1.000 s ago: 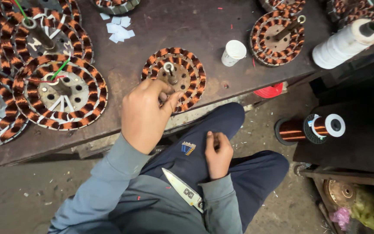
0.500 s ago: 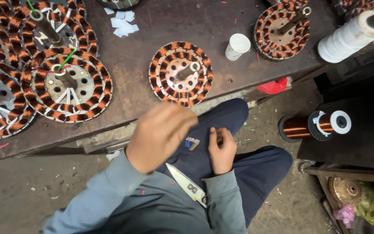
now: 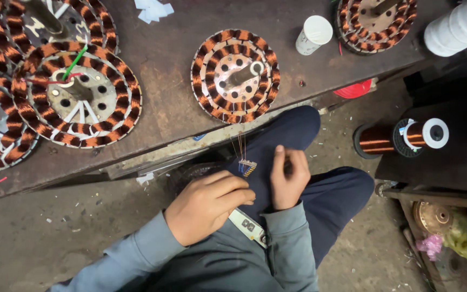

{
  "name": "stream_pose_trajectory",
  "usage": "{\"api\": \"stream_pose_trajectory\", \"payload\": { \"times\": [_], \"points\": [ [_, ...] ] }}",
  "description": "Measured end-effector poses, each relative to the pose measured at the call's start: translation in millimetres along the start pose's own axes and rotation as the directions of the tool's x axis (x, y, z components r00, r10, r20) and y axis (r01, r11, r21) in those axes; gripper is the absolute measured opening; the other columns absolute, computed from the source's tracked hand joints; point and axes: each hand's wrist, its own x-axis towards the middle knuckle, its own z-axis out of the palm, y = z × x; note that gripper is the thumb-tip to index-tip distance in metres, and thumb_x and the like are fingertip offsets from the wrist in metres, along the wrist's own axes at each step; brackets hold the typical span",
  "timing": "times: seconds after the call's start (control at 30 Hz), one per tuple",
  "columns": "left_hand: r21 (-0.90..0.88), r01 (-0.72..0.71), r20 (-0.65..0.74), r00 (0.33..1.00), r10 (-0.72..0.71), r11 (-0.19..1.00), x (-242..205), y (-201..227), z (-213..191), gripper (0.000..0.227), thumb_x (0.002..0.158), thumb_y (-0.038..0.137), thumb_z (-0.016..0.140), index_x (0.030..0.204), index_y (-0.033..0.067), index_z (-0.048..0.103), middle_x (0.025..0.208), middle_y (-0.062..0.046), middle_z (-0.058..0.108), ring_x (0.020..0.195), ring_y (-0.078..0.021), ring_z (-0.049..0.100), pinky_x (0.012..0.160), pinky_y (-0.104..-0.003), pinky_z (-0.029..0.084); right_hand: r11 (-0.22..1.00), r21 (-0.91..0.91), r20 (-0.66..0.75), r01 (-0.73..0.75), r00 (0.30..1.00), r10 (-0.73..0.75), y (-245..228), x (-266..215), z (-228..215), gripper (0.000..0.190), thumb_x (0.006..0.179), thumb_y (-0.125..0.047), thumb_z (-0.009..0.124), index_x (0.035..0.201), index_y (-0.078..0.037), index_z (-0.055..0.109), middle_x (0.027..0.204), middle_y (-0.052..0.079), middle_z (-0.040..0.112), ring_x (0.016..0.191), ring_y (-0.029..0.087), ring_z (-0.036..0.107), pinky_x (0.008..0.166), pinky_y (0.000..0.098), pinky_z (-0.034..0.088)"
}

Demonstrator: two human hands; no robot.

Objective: The person inserts white insulating tubes into the slots of a copper-wound stator, then uses shears to trim the excess length. The person repeats this process for multiple slots on the stator.

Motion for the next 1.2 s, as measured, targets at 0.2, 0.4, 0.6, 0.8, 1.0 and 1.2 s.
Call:
{"api": "stream_pose_trajectory", "payload": {
  "times": [0.2,0.4,0.6,0.8,1.0,1.2],
  "points": [
    [-0.056,0.037,0.027,0.999,-0.036,0.998,-13.9,-22.9,12.4,0.021,0.084,0.0,0.068,0.105,0.003,0.069,0.104,-0.009,0.066,0.096,-0.0293,0.065,0.082,-0.039,0.055,0.838,0.415,0.453,-0.354,0.879,0.147,-40.3,-3.9,-2.4,0.022,0.106,-0.016,0.056,0.099,0.002,0.067,0.091,0.004,0.065,0.081,0.01,0.058,0.074,0.0258,0.048],
    [-0.02,0.036,0.052,0.998,-0.035,0.999,-16.7,-26.0,5.6,0.022,0.082,0.002,0.068,0.104,0.0039,0.069,0.1,-0.008,0.065,0.095,-0.029,0.066,0.082,-0.039,0.055,0.509,0.579,0.709,-0.637,0.701,0.071,-74.3,-14.1,0.5,0.029,0.112,-0.016,0.045,0.1,0.004,0.062,0.102,0.01,0.063,0.096,0.014,0.058,0.088,0.0281,0.047],
    [0.093,0.029,0.079,0.996,-0.036,0.995,3.4,-19.1,-40.0,0.03,0.089,0.01,0.072,0.119,0.0078,0.069,0.11,-0.007,0.068,0.095,-0.0254,0.066,0.08,-0.036,0.056,0.705,0.568,0.565,-0.424,0.824,0.04,-73.9,-30.0,-17.5,0.026,0.111,-0.01,0.048,0.092,0.004,0.06,0.1,0.011,0.061,0.095,0.017,0.058,0.09,0.0289,0.046],
    [0.509,-0.128,0.021,0.99,0.136,0.851,40.1,-21.9,-54.6,0.045,0.085,0.014,0.065,0.13,0.0112,0.07,0.118,-0.008,0.065,0.104,-0.0251,0.062,0.084,-0.039,0.058,0.833,0.387,0.596,-0.395,0.797,0.101,-87.9,-47.8,-43.3,0.027,0.106,-0.008,0.05,0.087,0.005,0.063,0.096,0.013,0.066,0.083,0.018,0.062,0.077,0.0282,0.05],
    [0.352,-0.246,0.127,0.969,0.214,0.903,47.7,-24.9,-42.4,0.029,0.081,0.011,0.068,0.109,0.0014,0.072,0.116,-0.008,0.066,0.104,-0.0245,0.064,0.078,-0.034,0.059,0.873,0.39,0.562,-0.293,0.827,0.026,-94.3,-55.3,-59.5,0.025,0.106,-0.008,0.05,0.087,0.004,0.062,0.094,0.013,0.066,0.086,0.018,0.063,0.082,0.0296,0.051],
    [0.22,-0.29,0.095,0.957,0.276,0.931,26.6,-19.4,-37.1,0.027,0.085,0.008,0.068,0.11,-0.0034,0.07,0.115,-0.012,0.067,0.111,-0.0265,0.067,0.087,-0.035,0.06,0.836,0.405,0.542,-0.37,0.834,0.106,-93.6,-64.7,-72.7,0.026,0.105,-0.008,0.049,0.084,0.003,0.059,0.091,0.013,0.064,0.085,0.02,0.058,0.08,0.0307,0.048]
  ]
}}
